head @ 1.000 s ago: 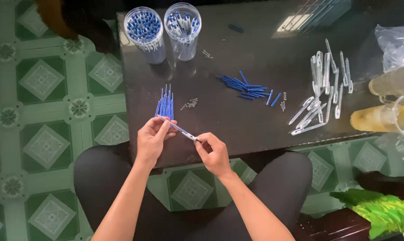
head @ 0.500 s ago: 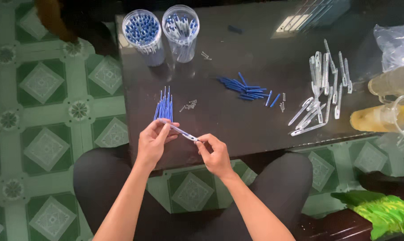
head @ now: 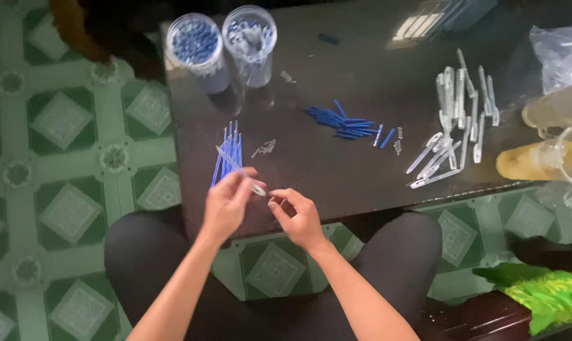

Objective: The person assembles ballpoint pens by hand, inserting blue ink refills into clear pen barrels and attaching components one by one on a glass table.

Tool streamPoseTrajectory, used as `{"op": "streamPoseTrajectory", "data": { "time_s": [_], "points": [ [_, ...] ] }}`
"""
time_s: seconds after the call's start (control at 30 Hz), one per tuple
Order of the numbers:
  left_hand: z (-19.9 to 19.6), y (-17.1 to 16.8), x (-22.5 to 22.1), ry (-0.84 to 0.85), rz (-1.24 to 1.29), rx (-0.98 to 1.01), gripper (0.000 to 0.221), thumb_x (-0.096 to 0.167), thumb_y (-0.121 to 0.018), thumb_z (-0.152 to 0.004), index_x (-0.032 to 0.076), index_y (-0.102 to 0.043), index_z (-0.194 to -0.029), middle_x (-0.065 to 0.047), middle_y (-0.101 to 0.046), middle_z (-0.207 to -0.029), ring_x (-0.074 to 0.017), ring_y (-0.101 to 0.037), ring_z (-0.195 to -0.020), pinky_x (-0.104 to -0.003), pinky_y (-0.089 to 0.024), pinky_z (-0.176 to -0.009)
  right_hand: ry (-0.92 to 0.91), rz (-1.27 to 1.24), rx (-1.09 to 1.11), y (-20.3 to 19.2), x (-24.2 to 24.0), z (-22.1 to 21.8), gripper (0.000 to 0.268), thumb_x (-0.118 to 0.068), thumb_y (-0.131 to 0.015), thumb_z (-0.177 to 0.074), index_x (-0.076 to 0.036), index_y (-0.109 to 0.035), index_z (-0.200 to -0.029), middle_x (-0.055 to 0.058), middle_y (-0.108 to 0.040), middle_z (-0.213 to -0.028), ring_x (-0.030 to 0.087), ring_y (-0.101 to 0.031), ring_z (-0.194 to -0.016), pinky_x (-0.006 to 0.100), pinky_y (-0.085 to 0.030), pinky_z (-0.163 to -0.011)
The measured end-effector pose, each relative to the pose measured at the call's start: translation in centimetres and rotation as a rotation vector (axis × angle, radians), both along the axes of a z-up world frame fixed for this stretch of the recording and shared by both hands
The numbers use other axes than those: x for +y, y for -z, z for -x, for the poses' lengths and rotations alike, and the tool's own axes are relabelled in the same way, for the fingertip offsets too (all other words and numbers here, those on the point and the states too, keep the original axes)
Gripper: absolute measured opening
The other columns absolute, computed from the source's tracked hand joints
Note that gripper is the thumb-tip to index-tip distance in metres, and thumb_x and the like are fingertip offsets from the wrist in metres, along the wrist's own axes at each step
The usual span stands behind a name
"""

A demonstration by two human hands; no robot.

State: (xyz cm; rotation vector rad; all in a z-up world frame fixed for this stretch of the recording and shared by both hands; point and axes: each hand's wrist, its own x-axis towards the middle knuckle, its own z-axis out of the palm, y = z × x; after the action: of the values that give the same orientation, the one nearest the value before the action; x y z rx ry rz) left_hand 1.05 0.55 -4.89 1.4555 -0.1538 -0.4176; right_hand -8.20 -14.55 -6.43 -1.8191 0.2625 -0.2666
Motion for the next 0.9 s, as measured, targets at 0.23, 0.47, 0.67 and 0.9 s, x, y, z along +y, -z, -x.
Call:
{"op": "streamPoseTrajectory", "data": {
  "time_s": [0.23,0.47,0.67,0.9],
  "points": [
    [-13.6,-13.4,-1.0,-0.112,-0.968,-1.356,0.019,0.016,-0.066,-0.108,0.014,-0.076,-0.124,-0.011,-0.063,-0.085,-0.0288,-0.067,-0.075,-0.045,-0.055,-0.062,0.013,-0.011,0.011,-1.8,-0.9,-0.3,0.011,-0.014,-0.068,-0.097,-0.011,-0.077,-0.090,0.005,-0.073,-0.074,0.018,-0.065,-0.055,0.029,-0.052,-0.049],
    [-25.7,-13.8,-7.0,0.255,-1.161,-1.174,0.016,0.033,-0.085,-0.092,0.019,-0.086,-0.099,-0.015,-0.077,-0.080,-0.0382,-0.070,-0.078,-0.049,-0.056,-0.069,-0.072,-0.047,0.082,-2.1,-1.6,-0.2,0.019,-0.020,-0.059,-0.101,-0.010,-0.074,-0.096,-0.001,-0.072,-0.088,0.011,-0.063,-0.074,0.026,-0.049,-0.064],
    [-23.8,-14.2,-10.3,0.174,-1.140,-0.913,0.030,0.037,-0.080,-0.092,0.015,-0.080,-0.113,-0.015,-0.067,-0.102,-0.0413,-0.066,-0.088,-0.054,-0.056,-0.066,-0.059,-0.113,0.165,-2.9,-2.3,-0.4,0.021,-0.024,-0.060,-0.100,-0.010,-0.076,-0.098,-0.001,-0.073,-0.089,0.011,-0.061,-0.071,0.027,-0.051,-0.066],
    [-19.7,-13.8,-6.5,0.113,-0.740,-1.209,0.019,0.009,-0.074,-0.105,0.002,-0.077,-0.122,-0.009,-0.071,-0.109,-0.0169,-0.050,-0.053,-0.039,-0.050,-0.073,-0.057,-0.138,0.238,-3.0,-2.2,-0.7,0.019,-0.026,-0.062,-0.099,-0.012,-0.076,-0.099,-0.003,-0.074,-0.093,0.010,-0.063,-0.075,0.025,-0.053,-0.071]
  ]
}}
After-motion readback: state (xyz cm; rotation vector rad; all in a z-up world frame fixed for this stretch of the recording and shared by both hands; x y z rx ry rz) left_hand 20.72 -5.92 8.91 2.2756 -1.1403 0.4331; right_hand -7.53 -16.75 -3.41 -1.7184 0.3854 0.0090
